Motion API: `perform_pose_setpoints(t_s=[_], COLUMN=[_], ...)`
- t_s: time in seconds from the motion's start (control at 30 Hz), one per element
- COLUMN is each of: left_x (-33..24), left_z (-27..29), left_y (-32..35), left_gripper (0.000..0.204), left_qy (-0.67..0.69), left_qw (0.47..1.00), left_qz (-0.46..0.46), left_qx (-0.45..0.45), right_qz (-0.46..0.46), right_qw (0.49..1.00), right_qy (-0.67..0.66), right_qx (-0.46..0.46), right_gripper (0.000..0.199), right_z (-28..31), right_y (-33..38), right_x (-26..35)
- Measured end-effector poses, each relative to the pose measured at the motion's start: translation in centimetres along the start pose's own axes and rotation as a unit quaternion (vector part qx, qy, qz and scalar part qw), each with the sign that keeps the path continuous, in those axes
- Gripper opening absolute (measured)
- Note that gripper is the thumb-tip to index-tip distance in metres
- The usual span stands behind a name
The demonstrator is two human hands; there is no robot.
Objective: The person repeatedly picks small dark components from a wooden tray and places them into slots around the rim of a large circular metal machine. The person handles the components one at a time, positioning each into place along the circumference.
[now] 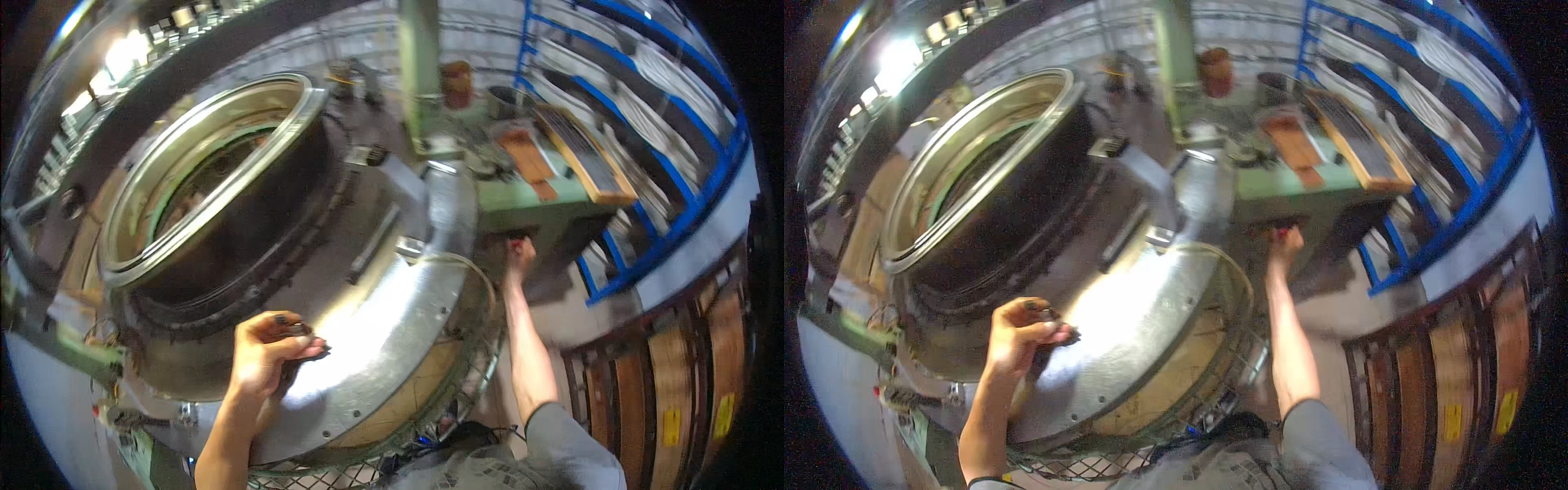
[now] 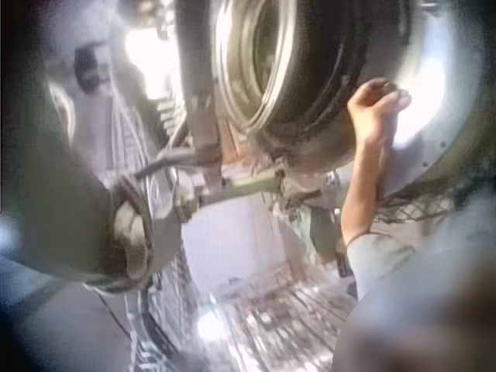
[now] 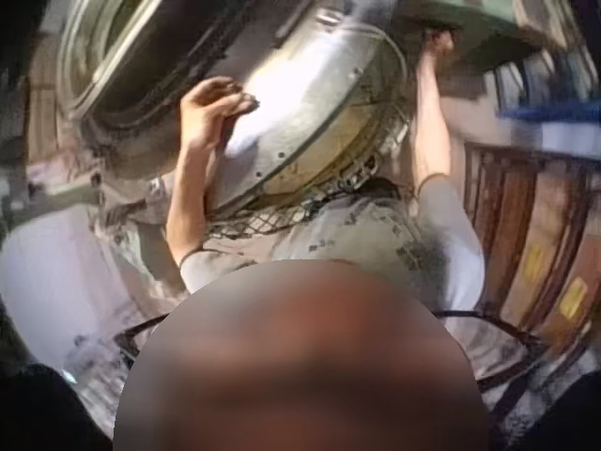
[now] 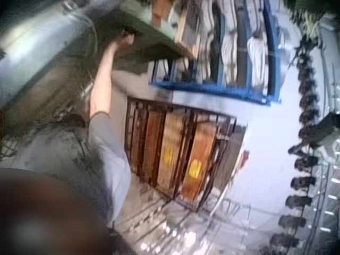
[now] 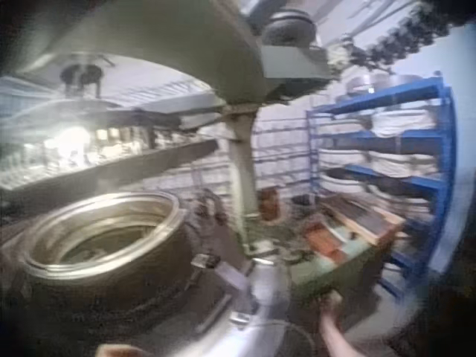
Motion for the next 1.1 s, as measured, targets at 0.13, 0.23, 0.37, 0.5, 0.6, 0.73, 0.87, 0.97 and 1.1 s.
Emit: perform_pose_setpoints(t_s=[0.13,0.23,0.37,0.5,0.6,0.73,0.87,0.97,1.1], left_x=[-0.4,-0.6,-0.5,-0.3,-0.3,-0.5,-0.7,-0.6,-0.6], left_z=[0.2,0.5,1.1,1.3,1.3,1.3,1.3,1.1,1.0], left_y=[-0.1,-0.2,-0.4,-0.5,-0.5,-0.5,-0.3,-0.3,-0.4], left_gripper=[0.021,0.021,0.02,0.021,0.021,0.022,0.021,0.021,0.02], left_qy=[-0.011,0.007,0.004,-0.007,-0.01,-0.019,-0.029,-0.041,-0.06], left_qw=[1.0,1.0,1.0,1.0,1.0,1.0,0.999,0.999,0.998], left_qz=[0.003,-0.006,-0.001,0.0,-0.009,-0.019,-0.012,-0.001,-0.012], left_qx=[0.003,0.009,0.004,0.003,0.002,-0.014,-0.018,-0.024,-0.021], right_qz=[-0.109,-0.158,-0.178,-0.109,-0.114,-0.083,-0.007,-0.082,-0.073], right_qw=[0.983,0.96,0.964,0.993,0.988,0.982,0.994,0.984,0.994], right_qy=[-0.073,-0.213,-0.147,-0.031,-0.102,-0.162,-0.049,-0.144,-0.011], right_qx=[-0.132,-0.094,-0.128,0.015,0.025,0.054,0.097,0.07,0.08], right_gripper=[0.019,0.011,0.016,0.04,0.047,0.044,0.042,0.037,0.036], right_z=[0.2,-0.5,0.8,1.5,0.6,-2.0,-2.4,-1.0,0.7], right_y=[0.3,0.3,0.4,0.8,2.3,4.2,4.1,4.0,3.1], right_x=[-2.0,-1.7,-2.8,-5.0,-5.9,-3.6,-1.5,-3.3,-5.6])
Point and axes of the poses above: each hand's wrist, its own y-axis away from the middle knuckle, its own z-axis out of the back of the hand, x = y × z, the point moved 4 cm from there along -y, towards the middle knuckle, and after that the axes turned 4 degrees about z, right-handed, at the moved point
